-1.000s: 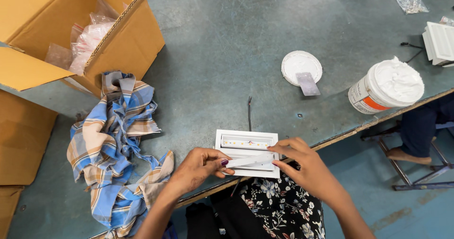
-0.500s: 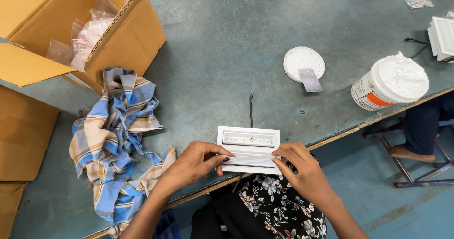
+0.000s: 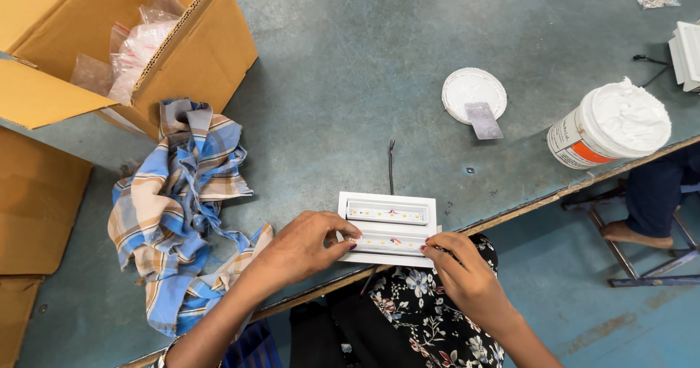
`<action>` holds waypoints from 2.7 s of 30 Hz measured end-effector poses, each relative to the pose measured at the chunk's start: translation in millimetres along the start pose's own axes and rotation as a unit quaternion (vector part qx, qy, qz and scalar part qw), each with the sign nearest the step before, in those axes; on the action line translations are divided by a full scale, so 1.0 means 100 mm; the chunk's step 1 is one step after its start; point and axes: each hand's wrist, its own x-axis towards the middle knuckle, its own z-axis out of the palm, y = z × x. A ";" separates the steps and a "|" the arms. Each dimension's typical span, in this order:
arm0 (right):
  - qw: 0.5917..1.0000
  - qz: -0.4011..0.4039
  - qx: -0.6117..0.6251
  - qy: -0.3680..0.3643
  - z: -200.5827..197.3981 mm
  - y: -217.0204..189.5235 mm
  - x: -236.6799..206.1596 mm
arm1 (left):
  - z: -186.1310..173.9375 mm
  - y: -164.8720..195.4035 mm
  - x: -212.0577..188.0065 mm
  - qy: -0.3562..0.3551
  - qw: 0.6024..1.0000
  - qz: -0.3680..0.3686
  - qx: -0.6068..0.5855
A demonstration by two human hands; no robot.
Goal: The person assembles LED light fixtures by hand. They place LED strips into white housings, apply adhesive with a small spatula, and press the strips into place. The person repeats this process for multiple units on a workbench.
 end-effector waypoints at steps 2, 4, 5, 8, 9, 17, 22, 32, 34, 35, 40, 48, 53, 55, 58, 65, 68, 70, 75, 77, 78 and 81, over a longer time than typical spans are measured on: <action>0.999 0.031 0.032 -0.015 -0.01 0.00 0.00 | 0.02 -0.01 -0.01 0.015 1.000 0.024 0.003; 0.994 0.077 0.068 -0.034 -0.05 -0.02 -0.01 | 0.05 -0.01 -0.04 0.030 0.999 0.037 0.003; 0.993 0.084 0.073 -0.037 -0.06 -0.02 -0.01 | 0.07 -0.01 -0.06 0.036 0.999 0.038 0.002; 0.992 0.085 0.078 -0.043 -0.09 -0.02 0.01 | 0.11 -0.01 -0.09 0.035 0.999 0.015 0.002; 0.994 0.075 0.074 -0.043 -0.10 -0.02 0.02 | 0.12 -0.01 -0.10 0.032 0.999 0.002 0.003; 0.981 0.127 0.119 -0.084 -0.14 0.07 0.19 | 0.21 0.03 -0.16 0.088 0.995 0.030 0.020; 0.967 0.167 0.137 -0.139 -0.19 0.09 0.27 | 0.23 0.03 -0.16 0.099 0.994 0.027 0.040; 0.973 0.133 0.104 -0.155 -0.20 0.07 0.30 | 0.29 0.01 -0.19 0.151 0.980 0.097 0.081; 0.974 0.131 0.096 -0.158 -0.20 0.07 0.30 | 0.29 0.03 -0.18 0.146 0.982 0.088 0.086; 0.976 0.122 0.091 -0.154 -0.19 0.07 0.29 | 0.29 0.04 -0.18 0.149 0.981 0.088 0.087; 0.983 0.106 0.072 -0.135 -0.16 -0.01 0.25 | 0.29 0.12 -0.24 0.182 0.976 0.083 0.089; 0.984 0.110 0.046 -0.129 -0.15 -0.07 0.22 | 0.32 0.06 -0.20 0.170 0.982 0.066 0.049; 0.988 0.095 0.046 -0.115 -0.15 -0.07 0.20 | 0.39 -0.02 -0.21 0.168 0.979 0.101 0.052; 0.987 0.105 0.049 -0.114 -0.13 -0.07 0.21 | 0.42 -0.04 -0.22 0.176 0.975 0.117 0.066; 0.982 0.130 0.048 -0.128 -0.12 -0.06 0.22 | 0.47 -0.04 -0.21 0.182 0.969 0.133 0.099; 0.976 0.145 0.062 -0.148 -0.13 -0.01 0.28 | 0.45 0.00 -0.18 0.159 0.971 0.127 0.125; 0.975 0.138 0.067 -0.161 -0.12 0.03 0.32 | 0.41 -0.02 -0.14 0.149 0.975 0.117 0.115; 0.974 0.128 0.070 -0.172 -0.12 0.06 0.36 | 0.40 -0.04 -0.11 0.141 0.981 0.095 0.096; 0.964 0.135 0.037 -0.226 -0.14 0.07 0.44 | 0.30 -0.15 0.05 0.080 0.995 0.064 -0.004; 0.958 0.144 0.021 -0.247 -0.15 0.04 0.48 | 0.25 -0.20 0.14 0.037 0.998 0.035 -0.023; 0.957 0.143 0.018 -0.251 -0.16 0.04 0.49 | 0.25 -0.21 0.17 0.015 0.999 0.022 -0.032; 0.953 0.155 -0.014 -0.261 -0.15 -0.01 0.53 | 0.24 -0.24 0.18 0.014 0.998 0.066 -0.005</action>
